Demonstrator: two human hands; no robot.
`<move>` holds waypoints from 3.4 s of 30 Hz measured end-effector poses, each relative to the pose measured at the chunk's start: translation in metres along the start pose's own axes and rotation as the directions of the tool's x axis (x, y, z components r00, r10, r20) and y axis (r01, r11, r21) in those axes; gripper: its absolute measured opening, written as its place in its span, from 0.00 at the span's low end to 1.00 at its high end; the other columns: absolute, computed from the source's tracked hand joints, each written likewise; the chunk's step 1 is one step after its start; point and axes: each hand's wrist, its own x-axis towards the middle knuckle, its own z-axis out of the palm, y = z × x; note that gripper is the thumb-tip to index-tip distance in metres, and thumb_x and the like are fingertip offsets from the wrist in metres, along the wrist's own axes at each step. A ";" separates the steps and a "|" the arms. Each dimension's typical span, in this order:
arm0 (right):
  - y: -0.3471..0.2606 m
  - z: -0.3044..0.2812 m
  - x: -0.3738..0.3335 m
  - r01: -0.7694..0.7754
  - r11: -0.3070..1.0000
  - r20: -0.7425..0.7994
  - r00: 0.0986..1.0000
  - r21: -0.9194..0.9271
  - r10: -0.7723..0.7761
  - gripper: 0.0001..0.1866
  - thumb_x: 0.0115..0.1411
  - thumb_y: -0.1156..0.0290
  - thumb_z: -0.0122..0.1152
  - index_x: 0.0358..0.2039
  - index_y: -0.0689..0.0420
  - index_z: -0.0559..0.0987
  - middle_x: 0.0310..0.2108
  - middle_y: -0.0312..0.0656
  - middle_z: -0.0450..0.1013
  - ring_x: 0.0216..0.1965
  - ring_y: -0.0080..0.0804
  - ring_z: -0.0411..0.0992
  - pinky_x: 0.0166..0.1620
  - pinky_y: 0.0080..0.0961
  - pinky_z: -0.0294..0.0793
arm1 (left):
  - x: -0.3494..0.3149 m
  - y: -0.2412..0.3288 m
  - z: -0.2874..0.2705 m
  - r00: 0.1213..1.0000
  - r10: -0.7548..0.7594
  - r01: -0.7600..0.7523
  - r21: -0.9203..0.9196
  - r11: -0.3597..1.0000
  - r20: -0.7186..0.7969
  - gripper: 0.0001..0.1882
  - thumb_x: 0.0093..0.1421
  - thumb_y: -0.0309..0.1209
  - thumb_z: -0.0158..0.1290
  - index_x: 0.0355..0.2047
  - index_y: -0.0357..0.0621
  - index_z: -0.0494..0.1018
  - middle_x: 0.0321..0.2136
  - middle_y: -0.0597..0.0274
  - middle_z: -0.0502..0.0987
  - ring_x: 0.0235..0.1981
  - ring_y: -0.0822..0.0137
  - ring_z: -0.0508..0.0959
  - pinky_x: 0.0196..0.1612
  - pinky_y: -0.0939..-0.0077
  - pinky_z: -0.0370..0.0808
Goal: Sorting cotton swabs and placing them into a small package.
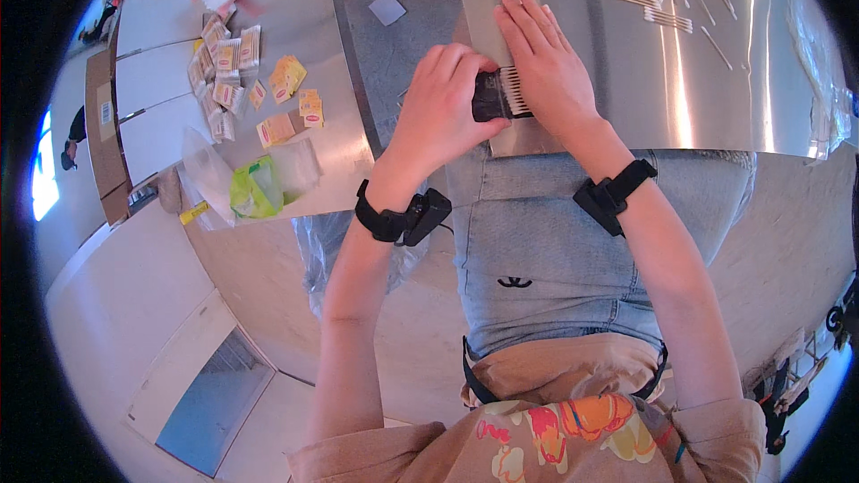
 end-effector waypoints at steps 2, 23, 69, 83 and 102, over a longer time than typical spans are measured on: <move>-0.001 0.000 0.000 0.004 1.000 0.000 1.000 0.006 -0.004 0.26 0.60 0.73 0.49 0.60 0.64 0.68 0.65 0.47 0.62 0.71 0.41 0.53 0.71 0.39 0.54 | -0.001 -0.003 0.001 1.000 0.003 -0.004 -0.034 0.999 -0.010 0.32 0.35 0.33 0.72 0.42 0.41 0.72 0.42 0.57 0.72 0.47 0.52 0.71 0.53 0.61 0.70; -0.039 0.013 0.010 -0.213 0.841 -0.101 0.948 0.498 0.300 0.27 0.58 0.80 0.49 0.60 0.62 0.68 0.63 0.49 0.65 0.69 0.47 0.56 0.69 0.40 0.58 | -0.005 -0.011 0.011 0.999 0.007 -0.010 -0.084 0.996 -0.043 0.35 0.37 0.37 0.73 0.46 0.39 0.72 0.46 0.52 0.73 0.50 0.49 0.71 0.55 0.59 0.70; 0.045 -0.033 -0.045 -0.268 0.914 -0.204 0.919 0.304 0.337 0.16 0.69 0.73 0.49 0.56 0.58 0.74 0.59 0.44 0.71 0.65 0.43 0.63 0.65 0.38 0.63 | -0.122 -0.116 -0.068 0.481 -0.641 0.868 0.220 0.446 -0.598 0.13 0.55 0.39 0.63 0.35 0.45 0.81 0.31 0.61 0.82 0.33 0.56 0.82 0.36 0.61 0.75; -0.031 -0.084 -0.053 -0.261 0.602 0.118 0.956 0.755 0.267 0.16 0.61 0.75 0.64 0.49 0.60 0.76 0.46 0.40 0.75 0.44 0.27 0.74 0.49 0.24 0.73 | -0.067 0.048 -0.030 0.689 -0.708 0.479 -0.832 0.280 0.158 0.10 0.61 0.28 0.61 0.41 0.39 0.74 0.33 0.63 0.82 0.27 0.74 0.80 0.31 0.84 0.73; -0.003 -0.053 -0.022 -0.636 0.521 0.367 0.764 0.570 0.531 0.10 0.56 0.76 0.66 0.38 0.64 0.75 0.28 0.43 0.77 0.30 0.28 0.77 0.38 0.25 0.77 | -0.036 -0.022 0.028 0.759 -0.651 0.411 -0.754 0.513 -0.030 0.27 0.53 0.32 0.69 0.51 0.37 0.74 0.42 0.60 0.80 0.41 0.70 0.77 0.46 0.76 0.73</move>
